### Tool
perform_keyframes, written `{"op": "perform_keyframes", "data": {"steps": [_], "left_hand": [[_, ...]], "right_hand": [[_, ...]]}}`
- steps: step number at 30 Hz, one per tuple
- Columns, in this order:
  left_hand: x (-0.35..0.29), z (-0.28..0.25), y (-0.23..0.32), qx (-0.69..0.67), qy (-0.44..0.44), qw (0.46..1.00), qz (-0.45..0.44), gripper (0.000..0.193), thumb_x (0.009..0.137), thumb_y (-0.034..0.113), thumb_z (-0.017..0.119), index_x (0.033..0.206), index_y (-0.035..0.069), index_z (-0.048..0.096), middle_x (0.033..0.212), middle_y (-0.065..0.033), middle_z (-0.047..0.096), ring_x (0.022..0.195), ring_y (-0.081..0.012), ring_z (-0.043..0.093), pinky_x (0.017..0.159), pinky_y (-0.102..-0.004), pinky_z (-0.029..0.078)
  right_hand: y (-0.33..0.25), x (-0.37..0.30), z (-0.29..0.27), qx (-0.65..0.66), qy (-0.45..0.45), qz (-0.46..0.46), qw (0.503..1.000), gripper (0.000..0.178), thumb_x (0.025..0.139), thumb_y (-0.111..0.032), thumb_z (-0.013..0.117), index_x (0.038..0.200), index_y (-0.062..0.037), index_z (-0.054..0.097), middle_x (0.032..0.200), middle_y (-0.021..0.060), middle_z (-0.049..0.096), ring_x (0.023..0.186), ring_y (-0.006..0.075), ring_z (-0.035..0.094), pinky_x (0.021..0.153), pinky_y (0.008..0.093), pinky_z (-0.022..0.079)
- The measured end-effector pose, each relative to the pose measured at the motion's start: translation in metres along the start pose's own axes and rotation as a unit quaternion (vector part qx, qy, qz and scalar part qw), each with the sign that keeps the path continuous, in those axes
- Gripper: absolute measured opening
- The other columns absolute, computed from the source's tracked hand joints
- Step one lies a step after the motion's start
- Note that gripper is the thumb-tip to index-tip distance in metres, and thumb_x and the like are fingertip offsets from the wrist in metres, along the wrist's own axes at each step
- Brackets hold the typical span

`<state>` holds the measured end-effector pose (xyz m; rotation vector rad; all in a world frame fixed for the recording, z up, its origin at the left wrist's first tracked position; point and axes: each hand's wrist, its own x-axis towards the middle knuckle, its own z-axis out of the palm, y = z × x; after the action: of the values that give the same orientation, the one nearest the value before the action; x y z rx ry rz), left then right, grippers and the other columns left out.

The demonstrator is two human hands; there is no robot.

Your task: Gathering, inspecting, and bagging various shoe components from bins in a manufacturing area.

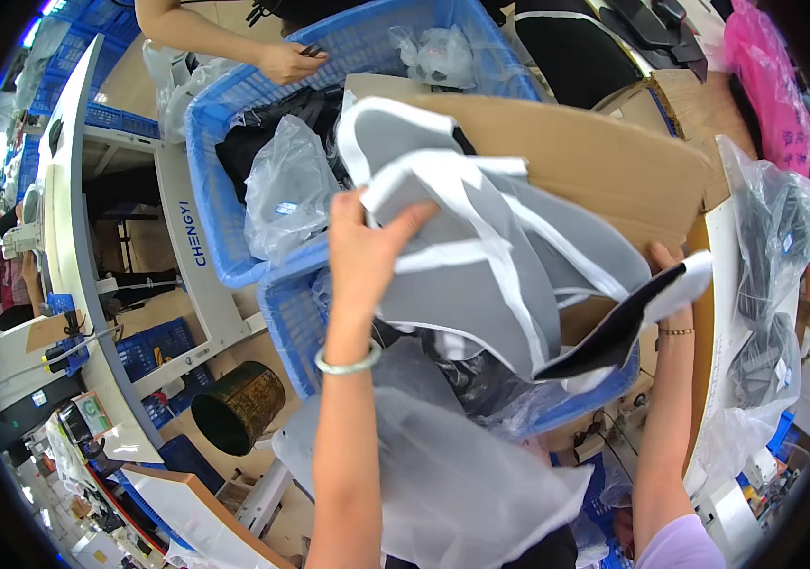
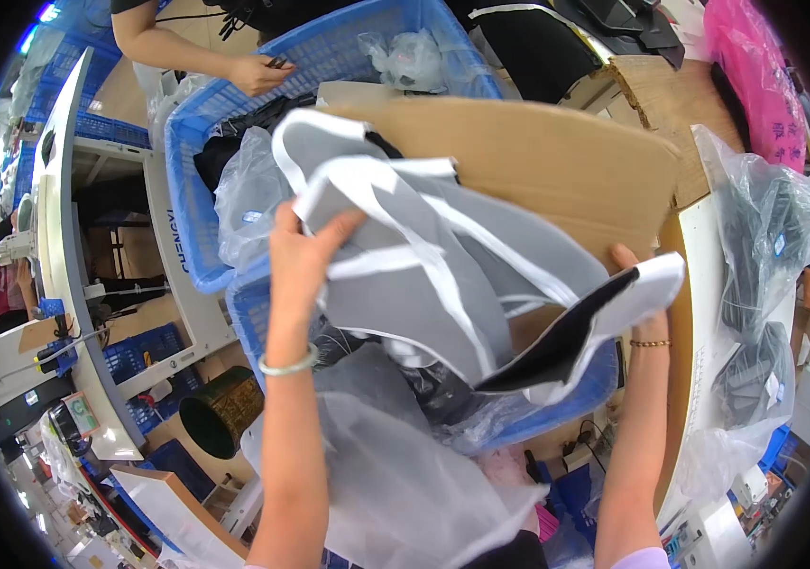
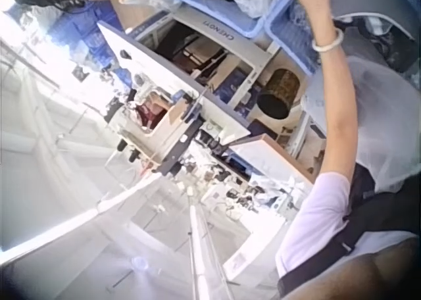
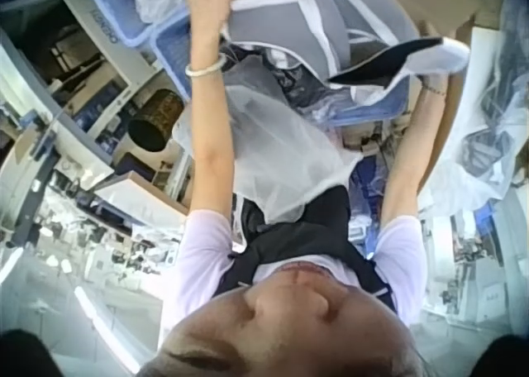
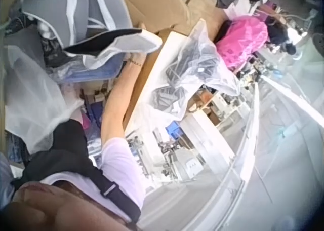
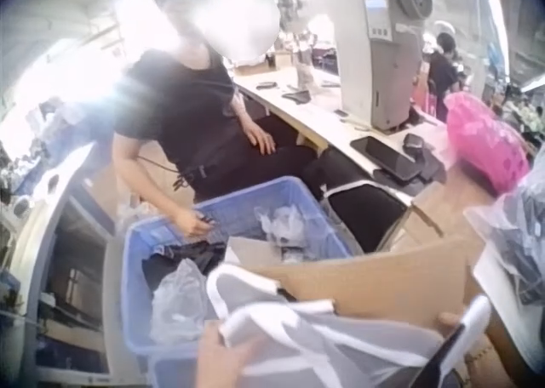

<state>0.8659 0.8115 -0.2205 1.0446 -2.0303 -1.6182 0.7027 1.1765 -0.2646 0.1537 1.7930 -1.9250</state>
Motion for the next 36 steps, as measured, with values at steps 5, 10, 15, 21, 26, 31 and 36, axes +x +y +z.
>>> {"op": "perform_keyframes", "data": {"steps": [5, 10, 15, 21, 26, 31, 36], "left_hand": [[0.037, -0.068, -0.016, 0.025, 0.009, 0.995, -0.094, 0.046, 0.068, 0.03, 0.075, 0.095, -0.006, 0.063, 0.086, -0.0117, 0.064, 0.073, -0.0175, 0.061, 0.067, -0.0281, 0.047], [0.066, -0.104, -0.038, 0.051, 0.061, 0.975, -0.209, 0.058, 0.064, 0.038, 0.077, 0.095, -0.008, 0.061, 0.084, -0.0136, 0.064, 0.068, -0.0183, 0.062, 0.061, -0.028, 0.048], [0.063, -0.139, -0.123, 0.105, 0.134, 0.968, -0.183, 0.065, 0.065, 0.041, 0.076, 0.103, -0.01, 0.059, 0.094, -0.0169, 0.063, 0.088, -0.0219, 0.06, 0.076, -0.0301, 0.046], [0.05, -0.098, -0.11, -0.057, 0.12, 0.975, -0.175, 0.057, 0.069, 0.034, 0.076, 0.104, -0.008, 0.059, 0.098, -0.0148, 0.062, 0.087, -0.0196, 0.059, 0.076, -0.028, 0.045], [0.041, -0.109, -0.118, -0.072, 0.136, 0.978, -0.143, 0.054, 0.071, 0.029, 0.075, 0.107, -0.007, 0.057, 0.101, -0.0135, 0.061, 0.086, -0.0183, 0.057, 0.076, -0.0275, 0.044], [0.045, -0.1, -0.108, -0.129, 0.155, 0.976, -0.083, 0.05, 0.073, 0.026, 0.074, 0.108, -0.006, 0.056, 0.098, -0.0111, 0.061, 0.084, -0.0168, 0.057, 0.074, -0.027, 0.044], [0.056, -0.116, -0.095, -0.137, 0.16, 0.974, -0.078, 0.046, 0.072, 0.023, 0.075, 0.105, -0.004, 0.056, 0.094, -0.0095, 0.061, 0.081, -0.0146, 0.056, 0.072, -0.0263, 0.044]], "right_hand": [[0.0, 0.022, 0.125, 0.0, -0.097, 0.072, 0.993, 0.027, 0.085, -0.017, 0.06, 0.104, 0.0027, 0.058, 0.093, 0.0081, 0.062, 0.075, 0.0108, 0.058, 0.063, 0.0239, 0.048], [-0.001, 0.079, 0.185, -0.119, -0.055, 0.013, 0.991, 0.05, 0.084, -0.032, 0.062, 0.114, 0.0048, 0.05, 0.098, 0.0095, 0.059, 0.085, 0.0139, 0.056, 0.074, 0.0257, 0.045], [0.06, 0.023, 0.156, -0.075, 0.015, 0.035, 0.996, 0.058, 0.084, -0.038, 0.06, 0.122, 0.0025, 0.044, 0.12, 0.0127, 0.049, 0.109, 0.0158, 0.046, 0.092, 0.0294, 0.036], [0.068, -0.041, 0.1, -0.342, -0.126, 0.194, 0.911, 0.041, 0.08, -0.018, 0.065, 0.113, 0.0023, 0.054, 0.107, 0.0109, 0.06, 0.097, 0.0157, 0.056, 0.084, 0.0269, 0.043], [0.008, -0.05, 0.088, -0.084, -0.06, 0.081, 0.991, 0.029, 0.079, -0.012, 0.064, 0.104, 0.0017, 0.058, 0.094, 0.0085, 0.063, 0.084, 0.0137, 0.061, 0.071, 0.025, 0.05], [-0.008, 0.025, 0.153, -0.301, -0.105, -0.014, 0.948, 0.037, 0.08, -0.023, 0.065, 0.104, 0.0022, 0.054, 0.095, 0.0096, 0.061, 0.08, 0.0133, 0.059, 0.07, 0.0265, 0.047], [0.03, 0.011, 0.191, -0.201, -0.09, -0.011, 0.975, 0.047, 0.072, -0.025, 0.072, 0.104, 0.0036, 0.052, 0.096, 0.0152, 0.059, 0.085, 0.0208, 0.058, 0.073, 0.0333, 0.046]]}}
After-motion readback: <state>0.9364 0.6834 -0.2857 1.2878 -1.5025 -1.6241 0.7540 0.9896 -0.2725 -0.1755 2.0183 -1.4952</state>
